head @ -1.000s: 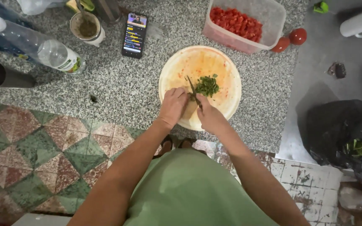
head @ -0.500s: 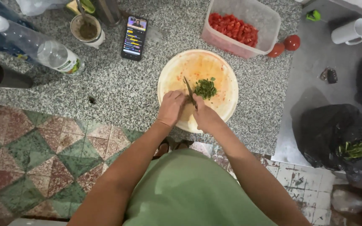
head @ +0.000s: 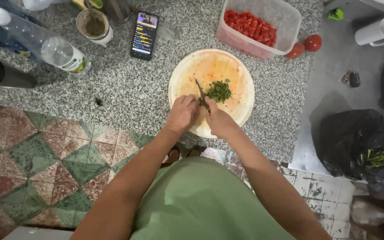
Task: Chopping green herbs on a cutting board, mixing them with other ingredients in a bowl, and bagging them.
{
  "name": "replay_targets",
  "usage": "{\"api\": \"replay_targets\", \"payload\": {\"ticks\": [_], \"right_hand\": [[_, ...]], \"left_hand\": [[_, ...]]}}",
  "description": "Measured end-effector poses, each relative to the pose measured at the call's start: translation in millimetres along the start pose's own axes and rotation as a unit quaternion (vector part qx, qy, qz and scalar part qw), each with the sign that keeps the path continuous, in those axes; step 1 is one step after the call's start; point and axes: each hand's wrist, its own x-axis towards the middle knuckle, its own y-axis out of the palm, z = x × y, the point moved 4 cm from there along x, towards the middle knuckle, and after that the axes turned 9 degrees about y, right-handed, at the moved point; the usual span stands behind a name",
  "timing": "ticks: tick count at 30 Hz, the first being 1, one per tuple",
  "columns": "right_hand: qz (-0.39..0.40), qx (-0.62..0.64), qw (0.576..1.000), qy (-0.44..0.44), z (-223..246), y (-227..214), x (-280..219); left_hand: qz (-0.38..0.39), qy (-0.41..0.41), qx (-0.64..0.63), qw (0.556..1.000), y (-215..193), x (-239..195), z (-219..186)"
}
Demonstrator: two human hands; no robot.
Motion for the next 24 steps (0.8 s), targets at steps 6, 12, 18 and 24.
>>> {"api": "replay_targets", "payload": {"ticks": [6,12,18,24], "right_hand": [[0.014,0.069,0.998,-0.007,3,16,-47],[-0.007,0.018,1.0,0.0,16,3,-22],[0.034,0.022,0.998,0.048,-8,13,-31],[-0.046,0.058,0.996,-0.05,5,29,-33]], "left_hand": [[0.038,0.002,0.009,0.999,-21,-3,-10],[0.063,0.009,0.005,0.998,-24,5,-9],[0.075,0.004,0.037,0.996,-8,-3,4],[0.049,-0.008,-0.003,0.999,9,-9,7]]}}
